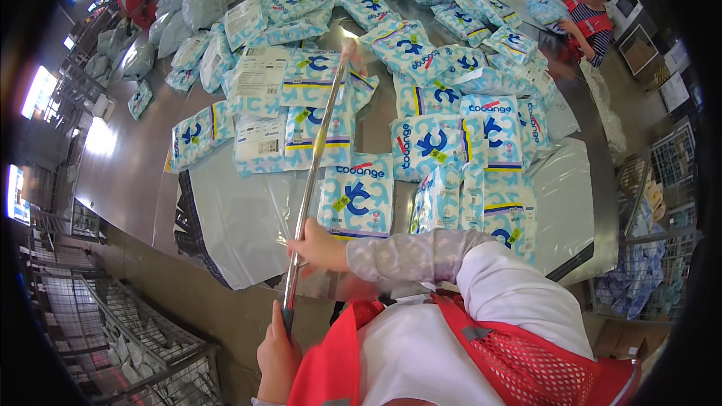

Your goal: The person repeatedly picks small blue-and-white packages from a pile on a stainless steel table, places them into a clear plastic bag, and seals the bag using a heat-sealing bar. The process is repeated multiple times throughout the clip.

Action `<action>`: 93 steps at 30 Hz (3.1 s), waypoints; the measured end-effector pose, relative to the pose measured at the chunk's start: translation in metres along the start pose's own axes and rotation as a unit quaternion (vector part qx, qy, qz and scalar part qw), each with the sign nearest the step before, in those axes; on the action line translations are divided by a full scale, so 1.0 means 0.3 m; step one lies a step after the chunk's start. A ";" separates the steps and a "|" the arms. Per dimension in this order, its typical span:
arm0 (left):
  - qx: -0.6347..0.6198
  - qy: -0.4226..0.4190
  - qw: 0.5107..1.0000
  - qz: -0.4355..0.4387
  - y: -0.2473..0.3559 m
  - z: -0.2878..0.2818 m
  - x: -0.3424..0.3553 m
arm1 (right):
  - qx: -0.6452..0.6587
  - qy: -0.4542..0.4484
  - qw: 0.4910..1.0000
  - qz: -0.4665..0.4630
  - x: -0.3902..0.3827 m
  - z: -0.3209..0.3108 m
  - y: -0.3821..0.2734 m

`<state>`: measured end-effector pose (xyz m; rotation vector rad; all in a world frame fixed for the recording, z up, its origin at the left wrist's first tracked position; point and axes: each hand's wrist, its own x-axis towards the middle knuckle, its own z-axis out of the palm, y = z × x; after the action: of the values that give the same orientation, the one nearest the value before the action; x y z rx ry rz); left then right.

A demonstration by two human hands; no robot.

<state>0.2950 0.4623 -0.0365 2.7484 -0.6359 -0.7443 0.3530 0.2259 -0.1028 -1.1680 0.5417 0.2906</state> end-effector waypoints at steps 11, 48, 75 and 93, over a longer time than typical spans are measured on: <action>0.128 0.221 0.932 0.257 0.772 -0.146 0.933 | 0.035 0.200 0.935 -0.291 0.348 -0.687 -0.557; 0.148 0.346 0.902 0.212 -0.161 -0.079 0.311 | -0.073 0.022 0.996 -0.038 -0.217 -0.496 -0.187; 0.046 0.312 0.919 0.237 0.637 -0.467 1.314 | 0.140 0.067 0.987 -0.050 -0.434 -0.732 0.028; 0.169 0.438 0.879 -0.081 -1.042 -0.155 0.609 | 0.087 0.149 0.982 -0.070 -0.461 -0.698 0.035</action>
<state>0.5705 0.6581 -0.1747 3.0209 -0.3388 0.6673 0.1796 0.0443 -0.0956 -1.0780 0.7282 -0.0544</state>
